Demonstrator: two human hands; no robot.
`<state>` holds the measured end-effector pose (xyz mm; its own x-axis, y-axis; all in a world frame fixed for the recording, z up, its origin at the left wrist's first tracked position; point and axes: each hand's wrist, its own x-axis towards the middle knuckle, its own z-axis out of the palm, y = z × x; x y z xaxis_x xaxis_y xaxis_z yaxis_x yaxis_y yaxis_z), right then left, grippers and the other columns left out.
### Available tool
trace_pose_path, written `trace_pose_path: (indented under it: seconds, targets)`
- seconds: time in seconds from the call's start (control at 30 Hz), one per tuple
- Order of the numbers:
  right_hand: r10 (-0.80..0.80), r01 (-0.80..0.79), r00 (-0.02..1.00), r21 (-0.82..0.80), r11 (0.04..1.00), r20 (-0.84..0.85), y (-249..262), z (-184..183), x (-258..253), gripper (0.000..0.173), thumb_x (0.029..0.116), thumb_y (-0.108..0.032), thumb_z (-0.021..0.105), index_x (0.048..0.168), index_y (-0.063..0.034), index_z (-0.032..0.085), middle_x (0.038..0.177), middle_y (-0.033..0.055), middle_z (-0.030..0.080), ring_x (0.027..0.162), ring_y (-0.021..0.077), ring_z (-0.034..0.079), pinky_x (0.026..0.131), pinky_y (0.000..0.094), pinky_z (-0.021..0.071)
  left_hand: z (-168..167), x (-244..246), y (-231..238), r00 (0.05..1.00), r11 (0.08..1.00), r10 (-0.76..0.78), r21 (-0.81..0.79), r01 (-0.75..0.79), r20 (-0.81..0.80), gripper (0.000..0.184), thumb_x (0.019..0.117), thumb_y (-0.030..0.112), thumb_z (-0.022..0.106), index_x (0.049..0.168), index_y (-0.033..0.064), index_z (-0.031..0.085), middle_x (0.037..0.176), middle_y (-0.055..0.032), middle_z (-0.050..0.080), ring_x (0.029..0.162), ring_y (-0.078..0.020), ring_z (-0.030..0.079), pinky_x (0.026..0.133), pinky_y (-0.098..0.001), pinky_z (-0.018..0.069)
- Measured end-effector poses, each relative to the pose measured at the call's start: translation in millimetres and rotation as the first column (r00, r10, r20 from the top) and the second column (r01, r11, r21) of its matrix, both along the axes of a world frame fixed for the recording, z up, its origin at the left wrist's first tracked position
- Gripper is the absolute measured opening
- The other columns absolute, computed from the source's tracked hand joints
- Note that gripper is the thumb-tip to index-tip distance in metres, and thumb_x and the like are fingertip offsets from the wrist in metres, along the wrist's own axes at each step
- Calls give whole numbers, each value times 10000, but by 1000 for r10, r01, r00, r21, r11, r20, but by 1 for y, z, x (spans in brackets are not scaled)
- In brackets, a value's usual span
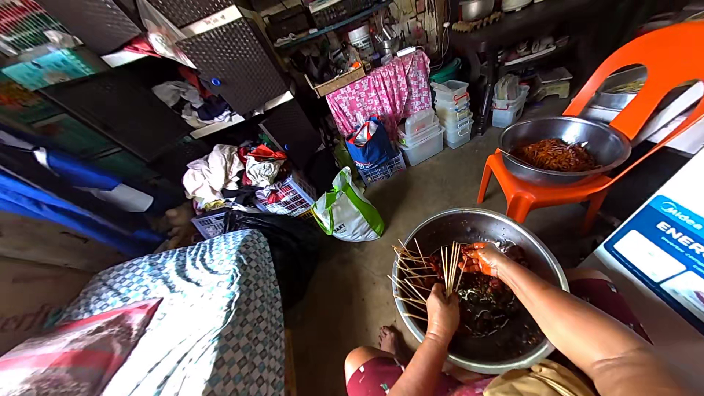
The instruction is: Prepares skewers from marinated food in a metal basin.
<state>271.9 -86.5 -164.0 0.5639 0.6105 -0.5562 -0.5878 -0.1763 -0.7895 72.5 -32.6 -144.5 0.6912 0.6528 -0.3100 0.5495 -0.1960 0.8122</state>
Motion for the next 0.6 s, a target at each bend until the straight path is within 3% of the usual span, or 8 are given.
trace_pose_path:
  seconds: [0.07,0.17,0.23,0.43,0.6]
  targets:
    - [15,-15,1000,-15,1000,16,0,2,-3,237,1056,4,469,1287,53,490,919,135,601,698,220,677,668,383,620,1,0,-1,1000,1000,13,-11,-13,-1,245,987,127,616,1187,-15,617,928,-165,660,799,-264,651,771,-462,548]
    - [52,-52,998,-14,999,26,-1,0,-5,216,1054,3,472,1264,50,491,903,128,599,683,218,674,662,389,621,-3,0,-1,998,997,56,-64,-53,38,244,993,116,596,1200,-13,590,827,-142,635,638,-232,631,637,-430,564]
    - [94,-93,995,-18,995,35,-1,-1,-8,197,1059,-6,474,1249,43,493,890,123,599,677,221,679,656,393,624,-5,0,-1,996,994,74,-87,-69,58,268,984,92,583,1231,-12,563,799,-136,636,614,-228,639,616,-420,573]
    - [280,-277,956,-47,960,87,-5,2,-25,193,1055,-1,485,1237,50,520,887,140,635,699,252,703,687,424,632,-3,0,-4,998,998,60,-18,-60,36,331,968,68,595,1287,-6,543,866,-158,661,680,-252,665,677,-442,582]
    - [498,-487,850,-104,867,171,-3,-6,-55,164,1025,4,518,1164,34,600,901,111,660,737,197,679,695,383,605,1,1,-2,996,995,73,71,-69,-56,385,965,58,594,1337,-19,537,1055,-215,698,953,-324,706,888,-501,565]
